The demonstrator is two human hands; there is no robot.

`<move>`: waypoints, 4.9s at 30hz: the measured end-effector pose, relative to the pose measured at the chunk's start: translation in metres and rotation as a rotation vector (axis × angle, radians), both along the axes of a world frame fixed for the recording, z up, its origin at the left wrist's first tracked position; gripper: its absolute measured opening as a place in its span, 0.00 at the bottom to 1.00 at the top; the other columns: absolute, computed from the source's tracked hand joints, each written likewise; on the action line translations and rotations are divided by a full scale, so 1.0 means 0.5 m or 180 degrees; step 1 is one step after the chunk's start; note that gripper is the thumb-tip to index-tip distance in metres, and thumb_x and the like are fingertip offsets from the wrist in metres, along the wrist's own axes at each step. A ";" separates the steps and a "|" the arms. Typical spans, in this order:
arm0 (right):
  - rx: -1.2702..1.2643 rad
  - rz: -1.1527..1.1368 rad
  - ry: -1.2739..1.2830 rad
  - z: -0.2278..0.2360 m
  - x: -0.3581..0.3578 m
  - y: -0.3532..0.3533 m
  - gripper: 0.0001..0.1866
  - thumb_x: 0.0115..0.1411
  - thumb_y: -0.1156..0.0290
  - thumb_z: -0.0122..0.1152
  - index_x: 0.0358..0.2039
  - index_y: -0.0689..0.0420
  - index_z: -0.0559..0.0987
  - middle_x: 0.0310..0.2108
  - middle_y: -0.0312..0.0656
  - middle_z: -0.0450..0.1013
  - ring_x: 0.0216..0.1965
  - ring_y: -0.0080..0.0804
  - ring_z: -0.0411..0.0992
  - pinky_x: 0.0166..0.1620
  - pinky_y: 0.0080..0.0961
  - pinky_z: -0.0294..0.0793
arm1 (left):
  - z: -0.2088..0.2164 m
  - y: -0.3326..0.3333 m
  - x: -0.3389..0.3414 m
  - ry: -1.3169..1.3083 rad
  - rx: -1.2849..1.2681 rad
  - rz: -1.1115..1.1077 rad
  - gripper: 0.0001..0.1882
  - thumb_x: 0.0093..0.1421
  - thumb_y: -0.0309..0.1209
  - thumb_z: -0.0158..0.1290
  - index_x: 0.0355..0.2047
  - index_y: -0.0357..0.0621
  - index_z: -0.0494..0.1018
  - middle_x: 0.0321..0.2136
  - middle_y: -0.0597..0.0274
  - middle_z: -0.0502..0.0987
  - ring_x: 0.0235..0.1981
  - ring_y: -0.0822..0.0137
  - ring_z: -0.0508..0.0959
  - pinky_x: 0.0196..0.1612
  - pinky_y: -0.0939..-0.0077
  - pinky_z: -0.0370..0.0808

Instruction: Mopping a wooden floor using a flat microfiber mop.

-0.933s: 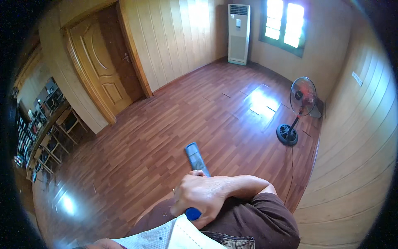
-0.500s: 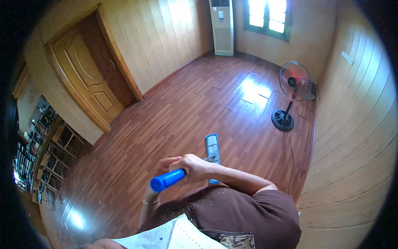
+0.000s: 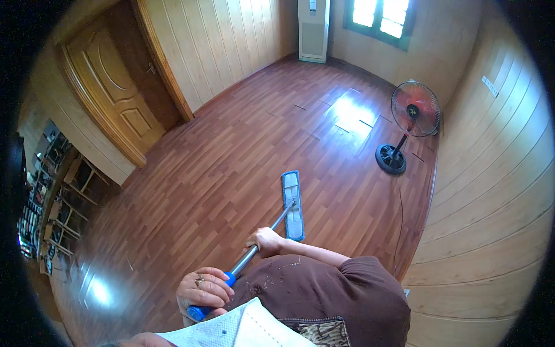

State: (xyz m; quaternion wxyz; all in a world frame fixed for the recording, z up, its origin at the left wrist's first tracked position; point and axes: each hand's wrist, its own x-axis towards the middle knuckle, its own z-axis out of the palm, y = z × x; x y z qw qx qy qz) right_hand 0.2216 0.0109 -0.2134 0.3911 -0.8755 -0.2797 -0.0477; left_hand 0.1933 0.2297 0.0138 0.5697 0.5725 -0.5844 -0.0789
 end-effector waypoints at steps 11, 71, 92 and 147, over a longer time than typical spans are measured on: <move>-0.0091 -0.0509 0.0117 -0.105 0.100 -0.179 0.07 0.36 0.68 0.63 0.18 0.47 0.74 0.21 0.38 0.71 0.30 0.43 0.73 0.35 0.40 0.70 | -0.090 -0.104 0.094 0.0250 0.0550 0.0079 0.13 0.45 0.33 0.66 0.21 0.48 0.71 0.26 0.68 0.78 0.40 0.63 0.80 0.52 0.63 0.66; -0.0178 0.3804 0.1365 0.013 -0.049 0.276 0.10 0.45 0.63 0.63 0.23 0.55 0.74 0.25 0.48 0.72 0.31 0.52 0.71 0.33 0.45 0.67 | 0.213 0.040 -0.309 -0.0814 0.1791 0.2266 0.17 0.56 0.41 0.57 0.39 0.44 0.70 0.32 0.61 0.80 0.37 0.62 0.80 0.45 0.58 0.70; -0.0275 0.1591 0.0813 -0.044 0.207 0.029 0.07 0.38 0.67 0.62 0.20 0.51 0.75 0.21 0.44 0.73 0.28 0.49 0.73 0.30 0.43 0.70 | 0.056 -0.035 -0.014 -0.1201 0.0673 0.1767 0.21 0.41 0.52 0.67 0.24 0.50 0.75 0.24 0.70 0.78 0.30 0.66 0.80 0.38 0.68 0.74; 0.1141 0.0778 0.0593 -0.057 0.375 -0.232 0.18 0.41 0.74 0.66 0.37 0.57 0.76 0.35 0.43 0.74 0.39 0.44 0.72 0.43 0.38 0.69 | 0.114 -0.364 0.328 -0.1605 0.0467 -0.0411 0.21 0.49 0.46 0.62 0.13 0.49 0.67 0.13 0.69 0.68 0.17 0.69 0.73 0.32 0.76 0.72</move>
